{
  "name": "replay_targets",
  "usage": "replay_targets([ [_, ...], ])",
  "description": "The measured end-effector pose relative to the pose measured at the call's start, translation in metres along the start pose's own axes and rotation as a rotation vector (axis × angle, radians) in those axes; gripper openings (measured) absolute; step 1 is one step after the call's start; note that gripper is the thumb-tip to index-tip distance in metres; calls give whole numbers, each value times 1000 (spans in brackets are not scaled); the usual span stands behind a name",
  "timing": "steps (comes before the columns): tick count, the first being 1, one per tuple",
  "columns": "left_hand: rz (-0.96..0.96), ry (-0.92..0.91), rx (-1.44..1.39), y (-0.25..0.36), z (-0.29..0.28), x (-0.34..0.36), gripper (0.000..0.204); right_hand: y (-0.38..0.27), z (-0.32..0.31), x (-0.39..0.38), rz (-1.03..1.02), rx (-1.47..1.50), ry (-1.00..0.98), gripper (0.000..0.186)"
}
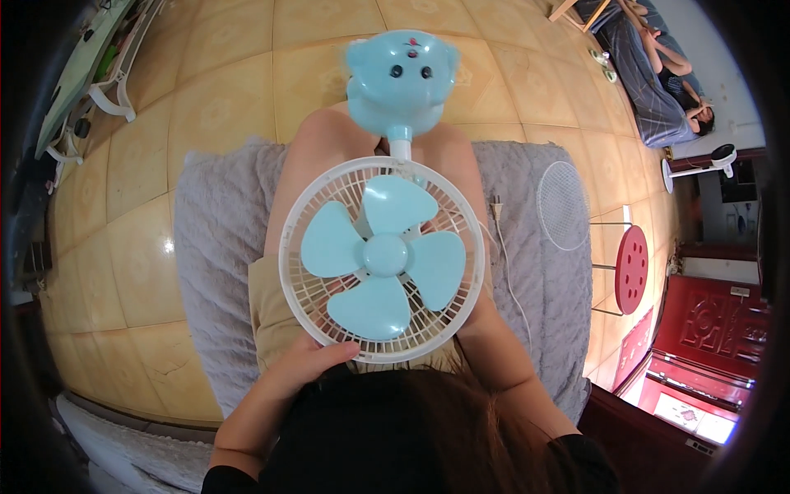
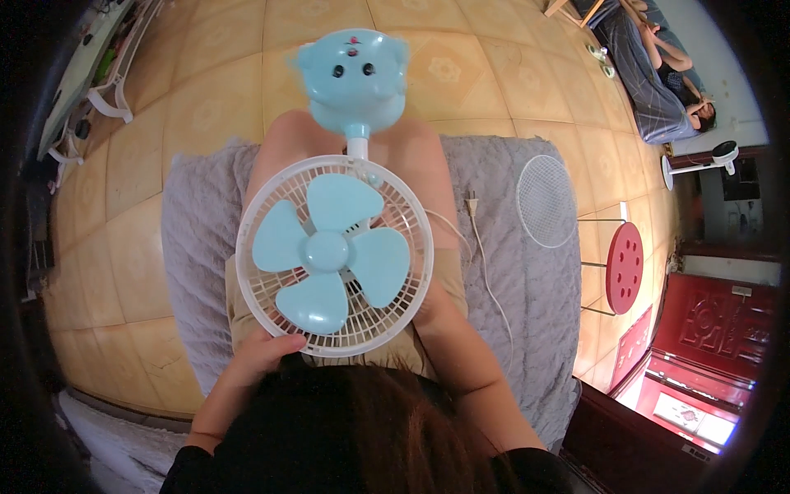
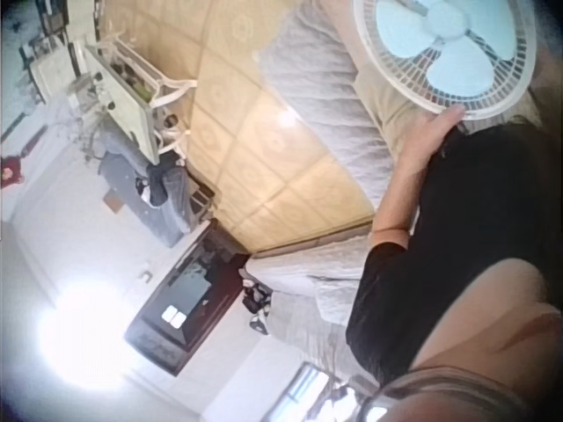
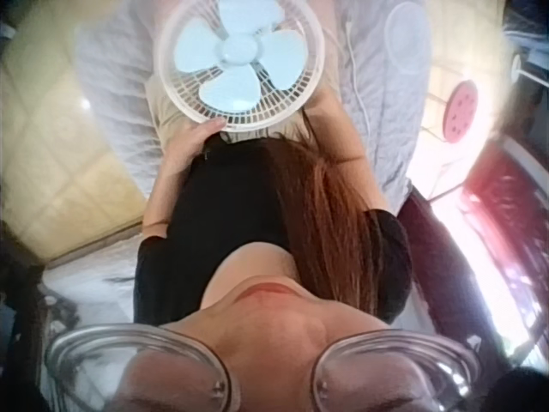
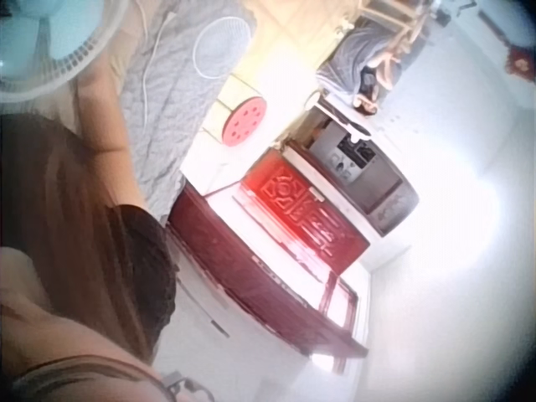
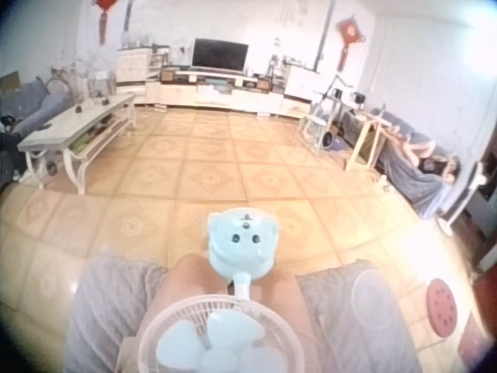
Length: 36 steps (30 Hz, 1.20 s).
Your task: The recorder disassembles and then reassembles a small blue and white desk fan.
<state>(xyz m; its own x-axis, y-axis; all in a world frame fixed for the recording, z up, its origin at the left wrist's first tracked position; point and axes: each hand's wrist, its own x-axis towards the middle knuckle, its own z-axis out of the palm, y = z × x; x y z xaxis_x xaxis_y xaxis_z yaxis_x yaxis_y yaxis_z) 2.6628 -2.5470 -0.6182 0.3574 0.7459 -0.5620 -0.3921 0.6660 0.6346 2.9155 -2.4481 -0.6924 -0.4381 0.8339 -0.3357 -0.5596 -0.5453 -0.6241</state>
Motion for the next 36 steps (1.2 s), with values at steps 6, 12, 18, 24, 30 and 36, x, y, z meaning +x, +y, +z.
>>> replay_targets([
  [6, -87, -86, 81, -3, 1, 2, 82, -19, -3, 0, -21, -209, -7, 61],
  [12, 0, -135, 100, -12, -3, 5, 82, -80, -17, -2, 40, -1044, 30, 61],
  [18, -93, -199, 182, -4, -1, 9, 87, -105, 10, -2, 146, -310, 232, 49],
  [24, 77, -340, 408, -5, 5, 14, 94, -104, 20, 7, -202, -813, 97, 42],
  [30, -228, -200, 47, 25, -9, 14, 79, -104, 15, 21, -135, -808, 148, 34],
  [36, -150, 102, 220, 48, -35, 49, 50, -98, 9, 22, -222, -919, 169, 31],
])
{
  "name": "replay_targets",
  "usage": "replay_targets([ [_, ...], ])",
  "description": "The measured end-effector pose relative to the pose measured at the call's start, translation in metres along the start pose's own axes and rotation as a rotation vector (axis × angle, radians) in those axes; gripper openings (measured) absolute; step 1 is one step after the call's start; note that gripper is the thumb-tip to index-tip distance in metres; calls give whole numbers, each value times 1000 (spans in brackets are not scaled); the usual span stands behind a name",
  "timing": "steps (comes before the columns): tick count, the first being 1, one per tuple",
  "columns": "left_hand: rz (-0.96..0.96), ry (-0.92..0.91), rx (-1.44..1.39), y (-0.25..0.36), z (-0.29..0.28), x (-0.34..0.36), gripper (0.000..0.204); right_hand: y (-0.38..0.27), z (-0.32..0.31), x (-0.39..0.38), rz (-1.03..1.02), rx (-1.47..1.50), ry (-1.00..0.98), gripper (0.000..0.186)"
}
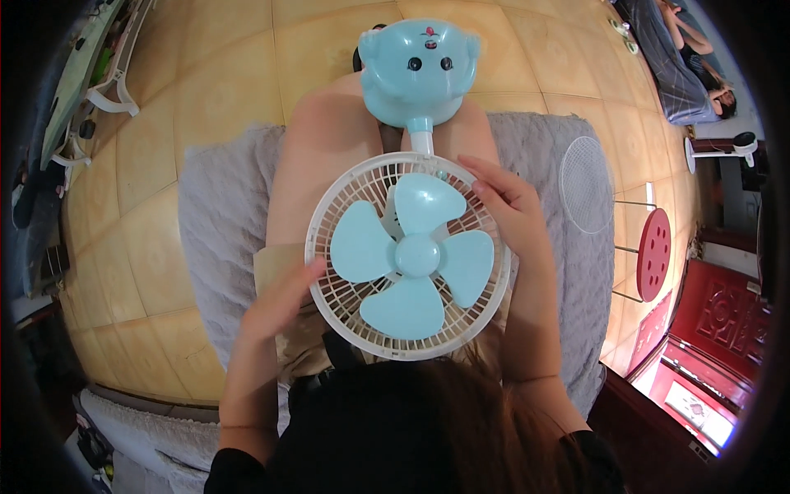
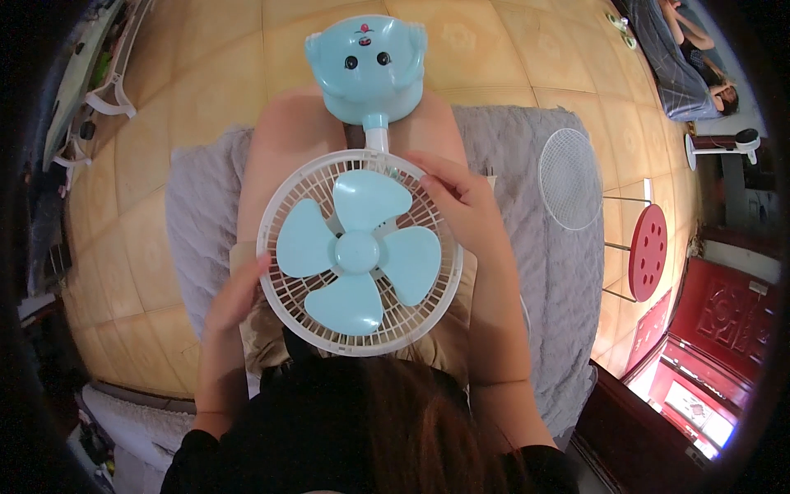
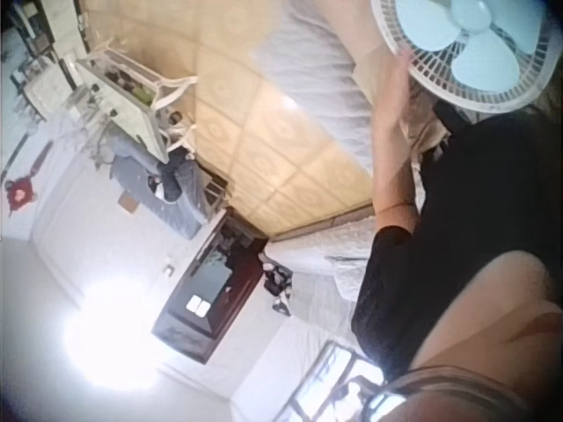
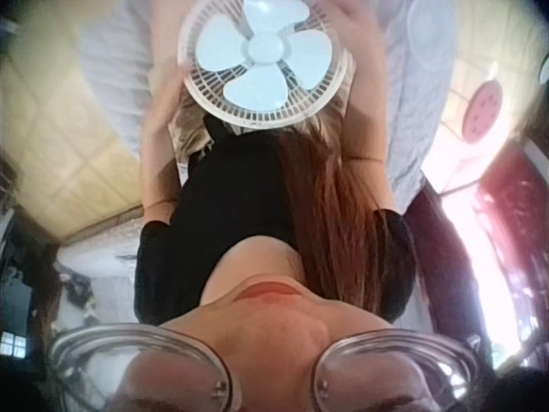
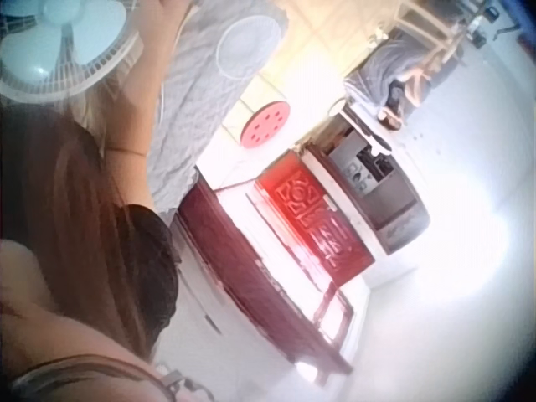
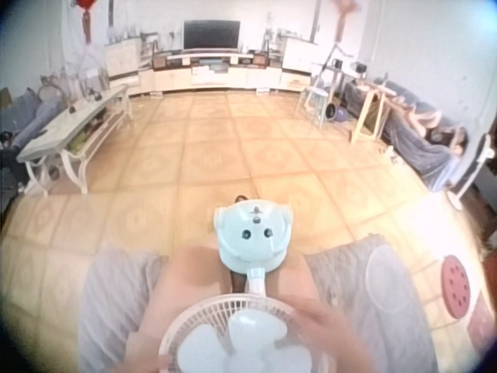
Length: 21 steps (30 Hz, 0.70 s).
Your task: The recorder disassembles and then reassembles a small blue and white desk fan.
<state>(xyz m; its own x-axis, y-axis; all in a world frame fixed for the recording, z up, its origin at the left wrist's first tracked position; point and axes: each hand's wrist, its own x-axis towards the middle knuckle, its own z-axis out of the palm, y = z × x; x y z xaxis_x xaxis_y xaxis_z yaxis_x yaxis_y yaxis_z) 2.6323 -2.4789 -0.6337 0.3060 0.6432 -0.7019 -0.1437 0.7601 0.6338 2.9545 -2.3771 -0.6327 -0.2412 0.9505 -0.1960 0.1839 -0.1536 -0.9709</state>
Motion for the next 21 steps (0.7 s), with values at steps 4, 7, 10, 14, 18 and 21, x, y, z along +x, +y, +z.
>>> replay_targets([
  [4, 368, 89, -148, 7, 9, 39, 47, 11, -13, -2, 79, 30, 158, 29],
  [7, 440, 109, -294, 5, 14, 45, 47, 45, -65, -8, 5, -837, 539, 35],
  [10, 444, 127, -320, 1, 14, 45, 47, 108, -143, -25, -29, -1258, 707, 46],
  [14, 432, 114, -320, -5, 5, 46, 46, 152, -181, -47, 154, -1559, 698, 44],
  [18, 454, 76, -385, -3, 10, 50, 46, 178, -205, -69, 412, -1392, 643, 39],
  [21, 456, 90, -418, -4, 11, 46, 45, 135, -185, -66, 275, -1214, 713, 35],
])
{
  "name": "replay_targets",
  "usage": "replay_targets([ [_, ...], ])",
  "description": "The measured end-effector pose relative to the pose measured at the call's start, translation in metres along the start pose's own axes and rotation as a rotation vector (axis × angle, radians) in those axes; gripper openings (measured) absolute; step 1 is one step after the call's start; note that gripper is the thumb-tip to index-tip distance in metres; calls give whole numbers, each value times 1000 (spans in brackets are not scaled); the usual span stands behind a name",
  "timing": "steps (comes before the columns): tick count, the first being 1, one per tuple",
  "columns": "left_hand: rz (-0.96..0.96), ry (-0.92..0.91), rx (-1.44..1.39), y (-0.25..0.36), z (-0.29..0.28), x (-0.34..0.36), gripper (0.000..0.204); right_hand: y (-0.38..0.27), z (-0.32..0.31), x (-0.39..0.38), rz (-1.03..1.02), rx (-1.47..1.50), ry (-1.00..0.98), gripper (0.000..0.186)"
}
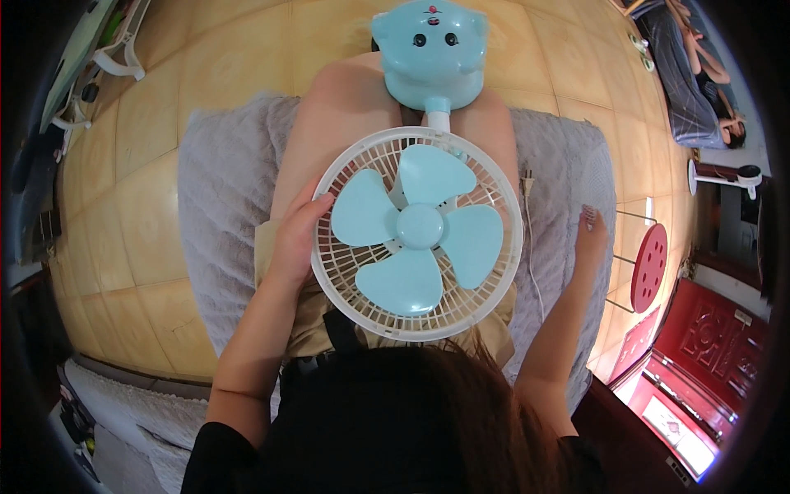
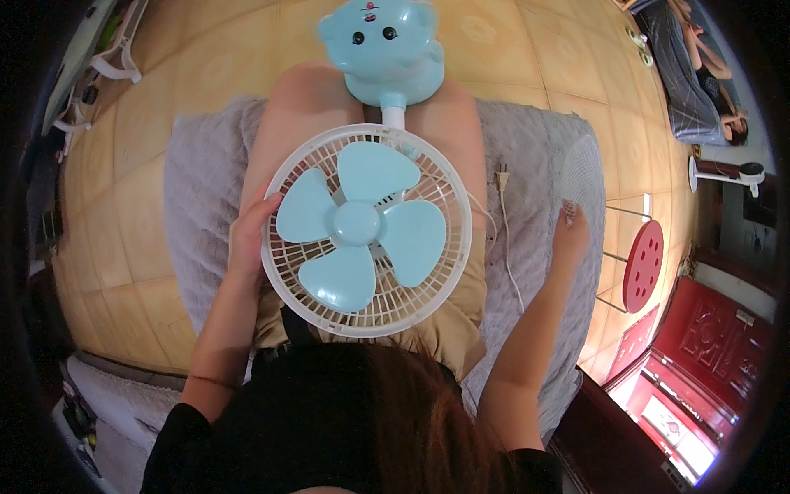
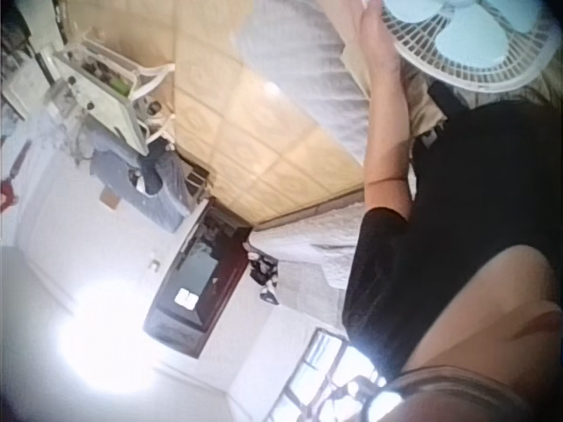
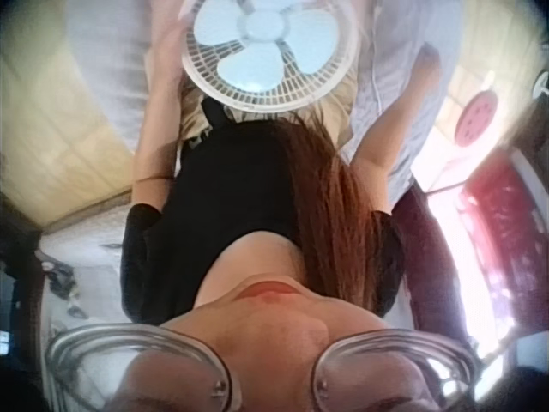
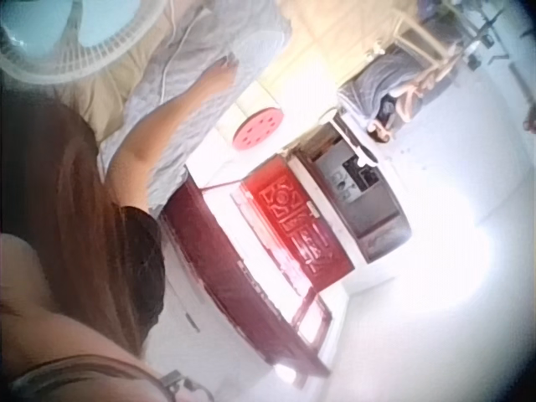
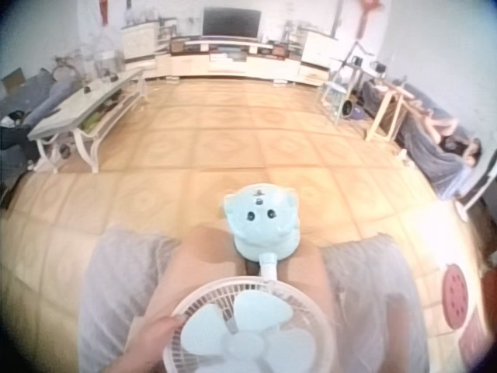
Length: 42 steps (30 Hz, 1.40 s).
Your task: The recorder disassembles and then reassembles a small blue and white desk fan.
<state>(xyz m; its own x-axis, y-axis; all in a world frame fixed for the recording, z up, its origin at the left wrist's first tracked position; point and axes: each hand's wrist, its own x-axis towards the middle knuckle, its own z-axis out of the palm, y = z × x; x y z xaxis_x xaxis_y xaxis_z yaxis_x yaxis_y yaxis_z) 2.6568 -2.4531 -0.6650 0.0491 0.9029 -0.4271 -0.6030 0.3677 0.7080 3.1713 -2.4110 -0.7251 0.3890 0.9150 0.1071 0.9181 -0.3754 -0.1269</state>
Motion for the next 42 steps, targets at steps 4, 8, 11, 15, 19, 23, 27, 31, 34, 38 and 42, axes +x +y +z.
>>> replay_targets([
  [4, 9, -15, 29, 2, 1, -1, 42, -63, -82, -7, -3, 647, -28, 31],
  [8, -17, -59, 37, 0, -6, 3, 41, -110, -162, -28, -73, 974, 19, 39],
  [11, -12, -81, 10, -3, -10, 1, 41, -124, -197, -40, -292, 1374, -6, 59],
  [15, 8, -10, 25, 2, 3, -4, 45, -114, -212, -47, -490, 1872, -234, 51],
  [19, -1, -64, 24, -5, -5, 4, 47, -113, -188, -52, -303, 2140, -434, 45],
  [23, 44, -53, -32, -6, -5, 1, 42, -154, -161, -56, 239, 1979, -698, 54],
  [27, -48, -33, -72, -3, 0, 1, 43, -271, -166, -97, 465, 1771, -263, 52],
  [31, 8, -58, 11, -6, -5, 3, 49, -225, -126, -77, 184, 1570, -570, 43],
  [34, 40, -73, 40, -10, -6, 6, 48, -229, -128, -78, -35, 1229, -463, 36],
  [38, -11, -38, -30, -14, -14, 8, 46, -227, -127, -69, -404, 679, -366, 31],
  [42, -40, -29, -71, -13, -13, 6, 46, -234, -126, -69, -526, 777, -331, 33],
])
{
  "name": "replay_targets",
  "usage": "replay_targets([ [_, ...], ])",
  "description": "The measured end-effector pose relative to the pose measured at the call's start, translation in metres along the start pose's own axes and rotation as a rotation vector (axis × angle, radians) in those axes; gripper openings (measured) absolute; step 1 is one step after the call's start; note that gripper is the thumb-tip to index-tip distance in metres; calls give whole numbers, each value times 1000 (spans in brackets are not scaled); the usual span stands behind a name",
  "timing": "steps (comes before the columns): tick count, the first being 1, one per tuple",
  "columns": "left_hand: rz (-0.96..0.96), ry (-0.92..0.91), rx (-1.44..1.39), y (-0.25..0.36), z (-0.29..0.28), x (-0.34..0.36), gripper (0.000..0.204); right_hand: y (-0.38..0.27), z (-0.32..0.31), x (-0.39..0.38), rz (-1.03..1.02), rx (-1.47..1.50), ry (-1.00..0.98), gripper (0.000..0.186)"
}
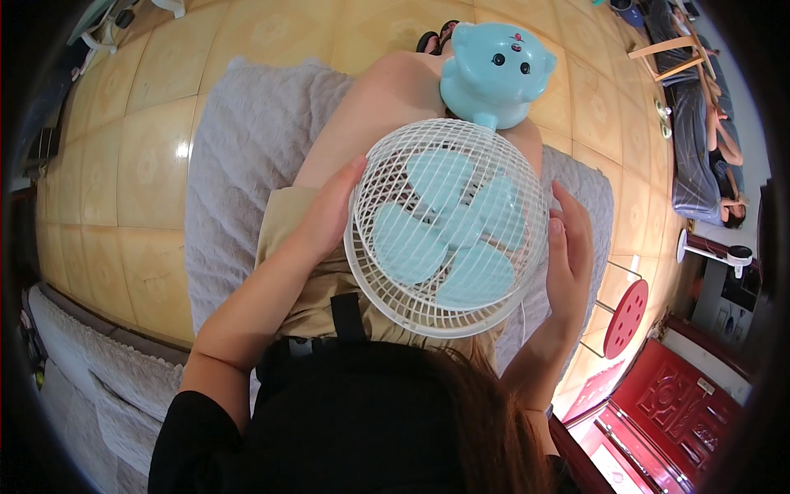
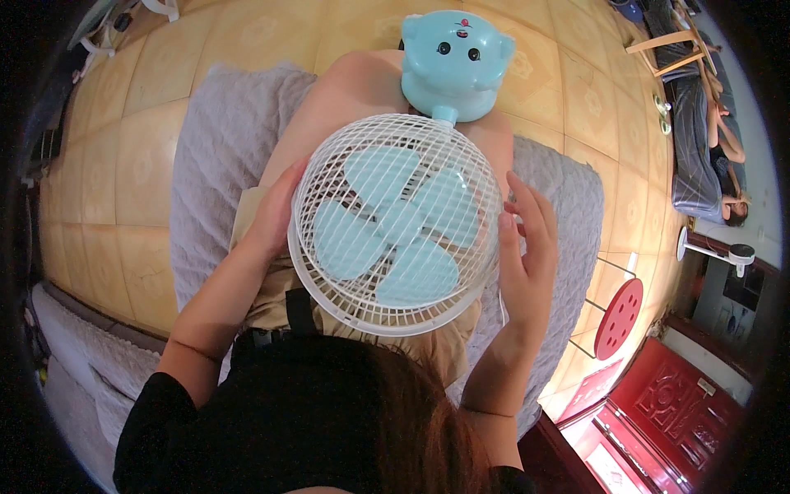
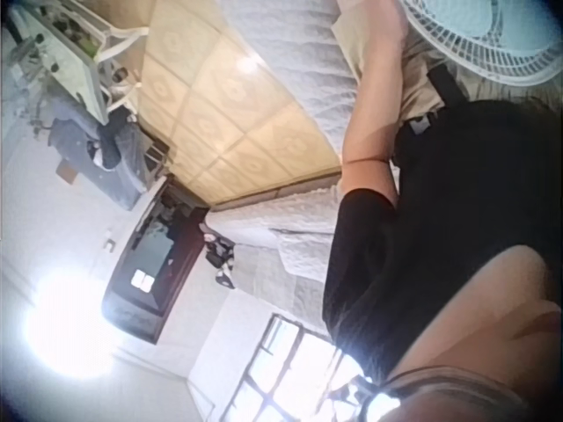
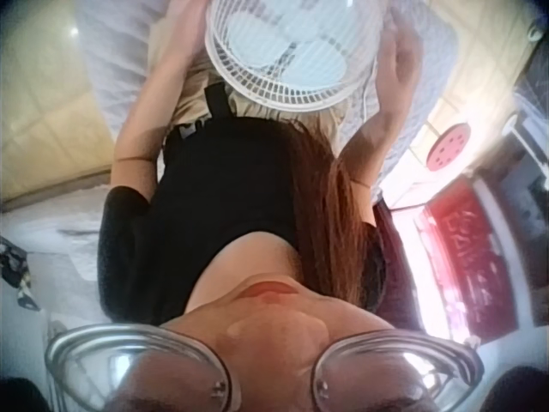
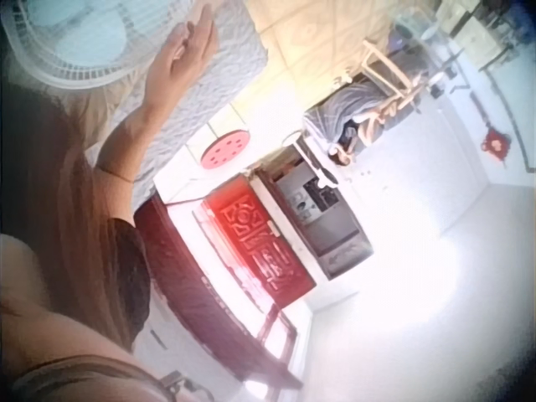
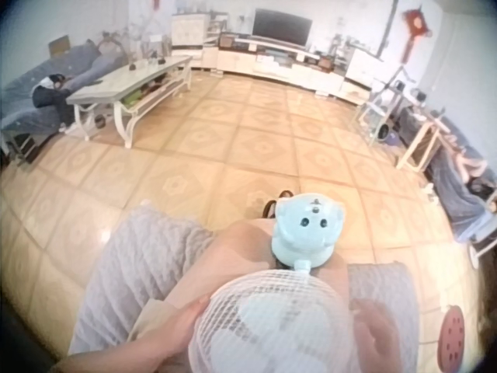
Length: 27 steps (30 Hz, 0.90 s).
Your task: The recorder disassembles and then reassembles a small blue and white desk fan.
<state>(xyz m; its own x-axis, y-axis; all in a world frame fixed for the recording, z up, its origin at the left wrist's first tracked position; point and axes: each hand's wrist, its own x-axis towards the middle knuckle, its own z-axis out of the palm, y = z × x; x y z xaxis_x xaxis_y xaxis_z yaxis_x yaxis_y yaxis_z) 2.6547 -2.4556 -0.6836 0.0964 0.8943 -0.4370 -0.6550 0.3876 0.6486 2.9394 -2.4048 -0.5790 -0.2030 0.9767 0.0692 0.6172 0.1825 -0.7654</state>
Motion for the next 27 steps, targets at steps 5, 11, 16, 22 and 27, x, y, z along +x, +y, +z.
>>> replay_targets([
  [5, -29, 70, -9, 3, 7, -1, 48, 3, 6, 5, -54, 33, -108, 36],
  [11, 148, -96, 56, 1, 4, 7, 57, -4, 13, 3, 70, 307, -149, 38],
  [16, 214, -150, 104, 9, 12, 3, 59, 7, 15, -2, -48, 390, -97, 36],
  [22, 253, -208, 144, 8, 12, -1, 56, 3, 11, -12, 29, 462, -27, 36],
  [27, 242, -208, 81, 9, 15, 0, 54, -8, 10, -3, -113, -6, -46, 38],
])
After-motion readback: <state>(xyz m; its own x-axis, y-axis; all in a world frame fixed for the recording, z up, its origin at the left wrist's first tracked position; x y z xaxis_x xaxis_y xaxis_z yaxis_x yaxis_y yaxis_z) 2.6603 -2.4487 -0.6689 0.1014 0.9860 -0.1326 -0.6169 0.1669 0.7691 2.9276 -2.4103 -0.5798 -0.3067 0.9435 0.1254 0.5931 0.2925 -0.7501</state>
